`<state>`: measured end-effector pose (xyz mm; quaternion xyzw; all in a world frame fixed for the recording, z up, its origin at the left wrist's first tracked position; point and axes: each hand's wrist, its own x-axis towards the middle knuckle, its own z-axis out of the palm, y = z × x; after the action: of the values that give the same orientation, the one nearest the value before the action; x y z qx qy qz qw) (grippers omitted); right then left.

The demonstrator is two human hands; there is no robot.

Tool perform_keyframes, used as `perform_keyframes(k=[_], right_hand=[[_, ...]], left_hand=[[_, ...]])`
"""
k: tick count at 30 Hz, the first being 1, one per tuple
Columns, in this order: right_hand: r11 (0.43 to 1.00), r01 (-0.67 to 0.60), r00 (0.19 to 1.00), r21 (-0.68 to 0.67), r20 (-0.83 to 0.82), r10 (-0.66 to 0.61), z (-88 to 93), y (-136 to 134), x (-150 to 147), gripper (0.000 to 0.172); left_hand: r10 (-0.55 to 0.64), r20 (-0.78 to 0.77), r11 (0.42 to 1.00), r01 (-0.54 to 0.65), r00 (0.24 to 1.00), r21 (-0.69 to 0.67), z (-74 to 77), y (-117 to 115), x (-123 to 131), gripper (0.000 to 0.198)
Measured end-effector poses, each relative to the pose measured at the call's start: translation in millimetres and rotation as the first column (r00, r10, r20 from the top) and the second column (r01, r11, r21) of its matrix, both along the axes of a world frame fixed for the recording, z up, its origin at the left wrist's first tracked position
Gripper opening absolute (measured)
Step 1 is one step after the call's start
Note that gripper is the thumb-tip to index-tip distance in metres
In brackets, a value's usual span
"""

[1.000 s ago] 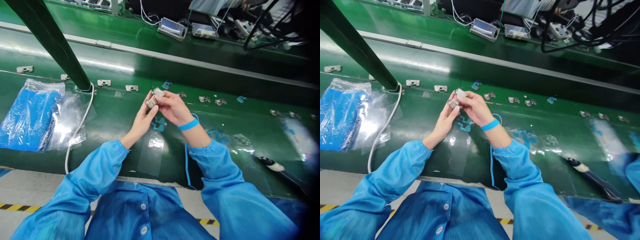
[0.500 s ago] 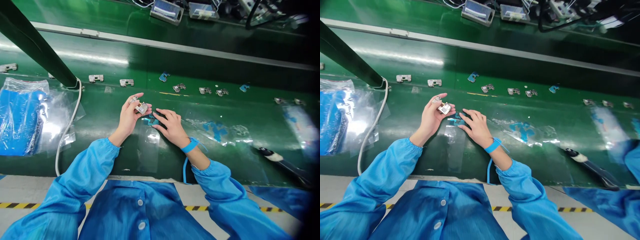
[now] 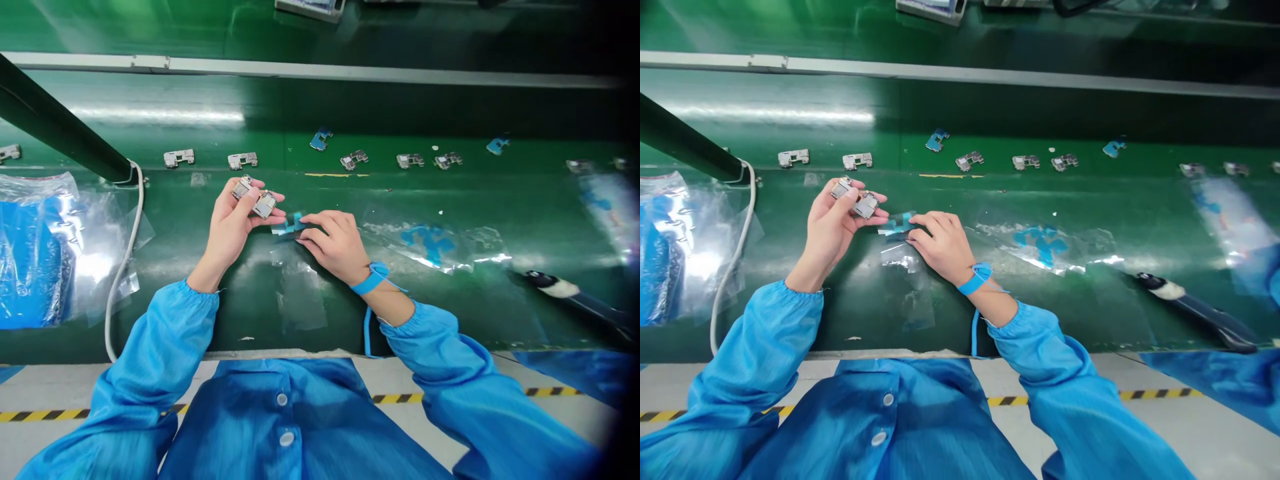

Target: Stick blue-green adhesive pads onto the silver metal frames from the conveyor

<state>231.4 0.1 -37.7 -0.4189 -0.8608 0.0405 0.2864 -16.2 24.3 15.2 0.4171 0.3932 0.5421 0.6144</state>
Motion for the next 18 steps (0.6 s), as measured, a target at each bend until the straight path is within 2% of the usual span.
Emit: perform_keyframes(k=[2,5,7,10,12,15,16,18], right_hand=[[1.0,0.025,0.999,-0.015,0.024,-0.024,2.1,-0.3,-2.0,0.021],[0.997,-0.044,0.997,-0.068,0.065,0.048,3.0,1.3,-4.1,0.028],[0.992,-0.098,0.991,-0.074,0.089,0.104,3.3,2.6,-4.2,0.03],[0.985,-0.168,0.983,-0.041,0.069,0.17,5.6,2.9,-2.0,0.027],[0.97,-0.236,0.972,-0.059,-0.017,0.235,8.8,1.4,0.1,0.02],[0.929,-0.343,0.917,-0.142,-0.264,0.299,15.3,-2.3,1.8,0.012],[0.918,-0.354,0.895,-0.18,-0.35,0.276,17.5,-3.6,1.9,0.013],[0.901,-0.318,0.87,-0.294,-0.469,0.154,20.9,-5.4,1.5,0.017]], left_hand=[[-0.002,-0.032,1.0,0.003,0.999,0.023,6.7,-2.7,0.3,0.036],[-0.058,-0.051,0.998,0.058,0.997,0.014,12.6,-6.2,2.7,0.043],[-0.127,-0.049,0.992,0.126,0.991,-0.029,9.4,-6.6,5.1,0.051],[-0.192,-0.038,0.976,0.187,0.981,-0.111,-6.9,-2.9,7.4,0.052],[-0.187,-0.05,0.971,0.177,0.981,-0.161,-20.4,1.7,7.0,0.046],[-0.197,-0.082,0.962,0.176,0.977,-0.207,-34.6,8.0,4.8,0.038],[-0.201,-0.088,0.962,0.179,0.976,-0.207,-36.9,9.4,4.2,0.038],[-0.201,-0.116,0.966,0.177,0.973,-0.187,-38.2,11.3,3.5,0.041]])
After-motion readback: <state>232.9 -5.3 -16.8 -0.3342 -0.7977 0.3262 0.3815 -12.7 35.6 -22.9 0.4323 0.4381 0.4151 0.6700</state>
